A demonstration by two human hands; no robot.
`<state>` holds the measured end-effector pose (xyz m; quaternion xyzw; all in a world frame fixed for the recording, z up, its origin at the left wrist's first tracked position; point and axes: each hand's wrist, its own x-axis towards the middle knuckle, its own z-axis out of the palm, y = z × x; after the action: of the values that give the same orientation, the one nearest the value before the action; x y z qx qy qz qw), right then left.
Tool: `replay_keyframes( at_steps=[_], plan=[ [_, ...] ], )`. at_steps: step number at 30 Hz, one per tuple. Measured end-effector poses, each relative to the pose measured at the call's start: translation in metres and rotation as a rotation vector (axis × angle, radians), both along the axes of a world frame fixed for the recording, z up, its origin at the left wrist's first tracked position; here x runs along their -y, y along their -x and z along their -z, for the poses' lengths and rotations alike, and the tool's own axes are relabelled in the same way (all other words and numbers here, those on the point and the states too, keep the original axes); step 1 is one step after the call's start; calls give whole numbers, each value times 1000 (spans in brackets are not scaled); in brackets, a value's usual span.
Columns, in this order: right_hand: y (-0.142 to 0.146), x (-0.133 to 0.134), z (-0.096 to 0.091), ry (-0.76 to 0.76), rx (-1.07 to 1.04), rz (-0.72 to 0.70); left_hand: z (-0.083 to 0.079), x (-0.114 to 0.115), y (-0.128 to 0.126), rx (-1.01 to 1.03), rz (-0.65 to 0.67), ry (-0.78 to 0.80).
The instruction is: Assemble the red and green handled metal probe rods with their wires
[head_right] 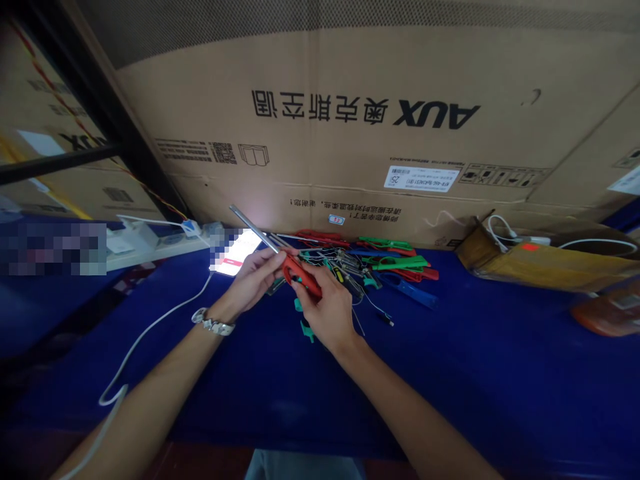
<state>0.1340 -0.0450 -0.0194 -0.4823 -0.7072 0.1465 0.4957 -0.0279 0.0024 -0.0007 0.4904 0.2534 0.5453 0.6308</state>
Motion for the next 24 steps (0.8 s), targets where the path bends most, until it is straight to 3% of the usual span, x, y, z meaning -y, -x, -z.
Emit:
replay_keyframes(
  at_steps=[7, 11, 16, 24],
  plan=[
    [-3, 1, 0, 33, -79, -36, 2, 2, -1, 74, 48, 53],
    [-3, 5, -6, 152, 35, 40, 1, 2, 0, 84, 9, 31],
    [0, 8, -11, 133, 108, 5, 1, 6, -10, 168, 3, 101],
    [4, 4, -3, 158, 151, 23, 2, 10, -28, 261, 1, 209]
  ],
)
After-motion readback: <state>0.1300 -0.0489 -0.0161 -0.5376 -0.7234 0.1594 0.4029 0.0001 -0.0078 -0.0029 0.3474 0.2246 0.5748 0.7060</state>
